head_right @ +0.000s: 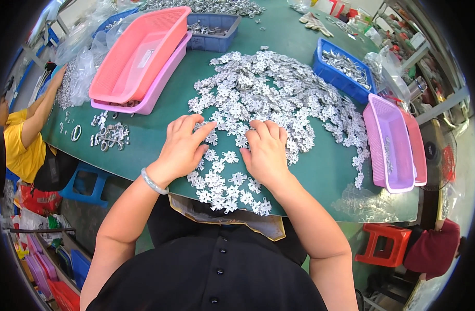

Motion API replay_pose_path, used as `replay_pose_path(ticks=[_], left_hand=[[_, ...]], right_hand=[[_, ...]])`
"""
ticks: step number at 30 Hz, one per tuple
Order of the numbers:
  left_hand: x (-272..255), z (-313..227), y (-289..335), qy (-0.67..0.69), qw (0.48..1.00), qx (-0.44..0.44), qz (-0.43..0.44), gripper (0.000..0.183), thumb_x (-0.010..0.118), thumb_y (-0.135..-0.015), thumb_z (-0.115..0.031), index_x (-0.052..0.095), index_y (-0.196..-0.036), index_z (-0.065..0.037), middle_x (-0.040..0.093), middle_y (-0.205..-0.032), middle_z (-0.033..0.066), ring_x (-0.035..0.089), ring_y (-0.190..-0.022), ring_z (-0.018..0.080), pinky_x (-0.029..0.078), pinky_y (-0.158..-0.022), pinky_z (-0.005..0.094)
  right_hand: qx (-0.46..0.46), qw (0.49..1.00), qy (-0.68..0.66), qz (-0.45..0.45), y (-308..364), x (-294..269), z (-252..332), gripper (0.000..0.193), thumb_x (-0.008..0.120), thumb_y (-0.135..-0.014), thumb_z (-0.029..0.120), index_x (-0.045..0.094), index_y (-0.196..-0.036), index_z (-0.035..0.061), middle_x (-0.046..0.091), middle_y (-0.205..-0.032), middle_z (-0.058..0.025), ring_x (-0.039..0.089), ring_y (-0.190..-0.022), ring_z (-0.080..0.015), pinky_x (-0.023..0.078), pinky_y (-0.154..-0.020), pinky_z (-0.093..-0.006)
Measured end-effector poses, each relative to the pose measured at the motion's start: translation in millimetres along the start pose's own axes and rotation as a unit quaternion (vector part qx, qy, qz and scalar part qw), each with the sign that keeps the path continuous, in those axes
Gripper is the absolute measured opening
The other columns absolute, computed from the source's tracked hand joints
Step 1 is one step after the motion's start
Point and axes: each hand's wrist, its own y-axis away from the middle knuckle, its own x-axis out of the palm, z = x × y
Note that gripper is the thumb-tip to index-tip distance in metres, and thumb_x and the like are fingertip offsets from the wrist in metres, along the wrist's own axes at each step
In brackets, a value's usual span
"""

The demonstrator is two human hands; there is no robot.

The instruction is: The person sorts through a large pile of small snowflake-shaped metal parts on a green table, moving them by hand and picking up individual pieces to place them into a bag held in their lap.

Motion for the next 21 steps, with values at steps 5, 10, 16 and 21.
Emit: replay_pose_path(ticks=[5,10,16,21], left_hand=[[3.9,7.5,-9.7,-0.021,0.999,0.015,0.019,0.047,0.075,-0.072,-0.005,0.063,-0.117,-0.010,0.053,-0.122,0.0110,0.048,-0.119,0.0317,0.034,-0.102,0.0456],[5.3,14.2,-10.5,0.007,1.000,0.008,0.025,0.041,0.077,-0.069,-0.005,0.064,-0.108,-0.009,0.053,-0.120,0.0090,0.047,-0.119,0.0307,0.034,-0.103,0.0445],[2.6,17.0,-12.5,0.033,0.999,0.007,0.020,0.035,0.078,-0.068,-0.005,0.062,-0.099,-0.009,0.053,-0.117,0.0075,0.047,-0.119,0.0306,0.033,-0.103,0.0436],[1.1,14.3,-12.3,0.043,0.999,0.003,0.021,0.029,0.077,-0.068,-0.005,0.060,-0.091,-0.009,0.054,-0.115,0.0068,0.047,-0.119,0.0301,0.034,-0.102,0.0437]], right_hand=[[-0.008,1.000,-0.017,0.004,-0.6,1.2,-1.7,0.033,0.076,-0.070,0.011,0.063,-0.100,0.0055,0.055,-0.123,-0.0098,0.047,-0.117,-0.0320,0.033,-0.099,-0.0479],[-0.021,1.000,-0.019,0.008,-2.6,-1.2,0.4,0.031,0.075,-0.070,0.010,0.063,-0.099,0.0056,0.055,-0.123,-0.0093,0.047,-0.117,-0.0319,0.034,-0.099,-0.0478],[-0.095,0.995,0.012,0.014,-5.3,1.5,-1.8,0.020,0.070,-0.073,0.009,0.067,-0.092,0.0042,0.056,-0.121,-0.0087,0.048,-0.115,-0.0305,0.035,-0.099,-0.0463],[-0.142,0.989,0.042,0.017,0.0,7.5,-5.0,0.016,0.067,-0.075,0.011,0.068,-0.089,0.0030,0.057,-0.121,-0.0088,0.049,-0.114,-0.0297,0.035,-0.099,-0.0462]])
